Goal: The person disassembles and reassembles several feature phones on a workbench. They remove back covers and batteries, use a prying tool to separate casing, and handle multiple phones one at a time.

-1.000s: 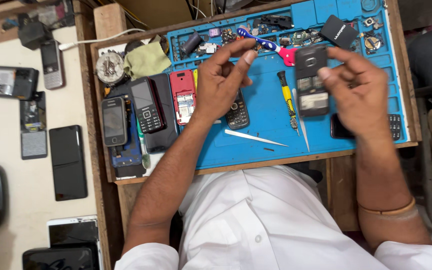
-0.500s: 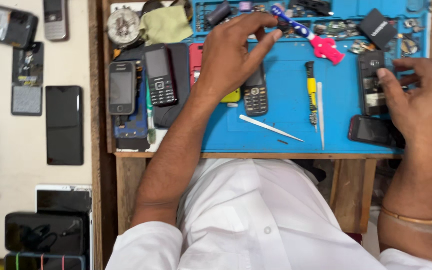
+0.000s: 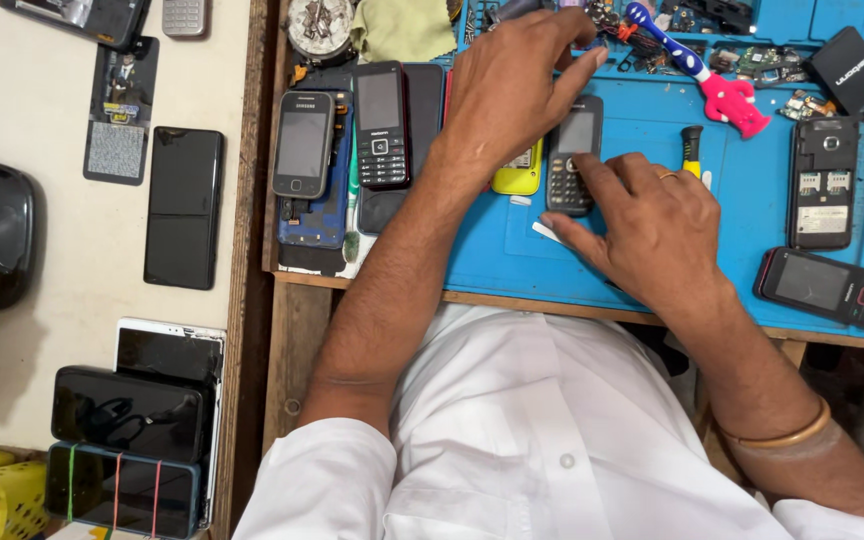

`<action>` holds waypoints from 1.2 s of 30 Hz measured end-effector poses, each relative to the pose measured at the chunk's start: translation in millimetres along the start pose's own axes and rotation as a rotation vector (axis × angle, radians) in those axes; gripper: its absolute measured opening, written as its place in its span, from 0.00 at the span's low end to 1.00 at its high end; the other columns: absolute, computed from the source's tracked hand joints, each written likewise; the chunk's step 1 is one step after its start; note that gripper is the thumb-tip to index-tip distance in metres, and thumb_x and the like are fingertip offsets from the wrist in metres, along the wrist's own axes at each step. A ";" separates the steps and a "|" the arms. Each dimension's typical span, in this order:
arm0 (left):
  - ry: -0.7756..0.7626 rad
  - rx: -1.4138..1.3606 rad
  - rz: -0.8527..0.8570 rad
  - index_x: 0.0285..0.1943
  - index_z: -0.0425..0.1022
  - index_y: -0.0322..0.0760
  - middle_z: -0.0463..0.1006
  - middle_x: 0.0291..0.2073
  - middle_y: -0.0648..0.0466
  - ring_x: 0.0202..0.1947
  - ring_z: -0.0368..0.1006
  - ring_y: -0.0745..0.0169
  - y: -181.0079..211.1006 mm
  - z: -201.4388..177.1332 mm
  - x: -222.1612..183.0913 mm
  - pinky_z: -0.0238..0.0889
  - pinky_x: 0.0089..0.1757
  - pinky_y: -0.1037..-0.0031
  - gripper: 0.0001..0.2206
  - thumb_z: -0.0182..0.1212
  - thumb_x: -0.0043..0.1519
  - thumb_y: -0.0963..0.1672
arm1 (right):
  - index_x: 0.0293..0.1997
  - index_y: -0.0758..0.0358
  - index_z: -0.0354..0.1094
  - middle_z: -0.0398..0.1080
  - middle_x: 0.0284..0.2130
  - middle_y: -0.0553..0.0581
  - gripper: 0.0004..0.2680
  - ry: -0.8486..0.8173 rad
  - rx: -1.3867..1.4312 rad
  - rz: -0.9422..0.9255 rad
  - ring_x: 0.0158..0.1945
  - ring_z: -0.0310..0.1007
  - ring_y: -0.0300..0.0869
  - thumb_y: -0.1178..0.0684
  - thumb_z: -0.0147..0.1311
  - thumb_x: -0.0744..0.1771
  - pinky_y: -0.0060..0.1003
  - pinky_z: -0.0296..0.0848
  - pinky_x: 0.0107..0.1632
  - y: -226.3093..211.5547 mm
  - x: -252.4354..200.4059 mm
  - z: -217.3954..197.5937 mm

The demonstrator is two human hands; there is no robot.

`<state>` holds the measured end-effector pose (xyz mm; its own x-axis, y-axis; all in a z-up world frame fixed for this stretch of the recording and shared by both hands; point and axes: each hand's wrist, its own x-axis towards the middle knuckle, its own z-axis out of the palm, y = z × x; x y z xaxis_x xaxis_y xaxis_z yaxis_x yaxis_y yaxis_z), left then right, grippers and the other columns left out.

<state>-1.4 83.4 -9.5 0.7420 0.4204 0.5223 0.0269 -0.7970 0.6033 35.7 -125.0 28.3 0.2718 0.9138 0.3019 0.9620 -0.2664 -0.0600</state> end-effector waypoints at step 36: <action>-0.057 -0.986 -0.280 0.54 0.79 0.37 0.68 0.20 0.62 0.18 0.66 0.78 32.1 21.6 -2.6 0.57 0.21 0.81 0.17 0.66 0.67 0.52 | 0.59 0.76 0.66 0.75 0.50 0.64 0.09 0.101 1.380 0.280 0.48 0.79 0.42 0.62 0.52 0.73 0.36 0.82 0.52 50.0 -16.4 20.5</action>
<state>11.9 47.4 -4.5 0.8254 0.4946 0.2722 -0.3391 0.0488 0.9395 79.9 -147.0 0.9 0.5091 0.8401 0.1872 0.1443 0.1311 -0.9808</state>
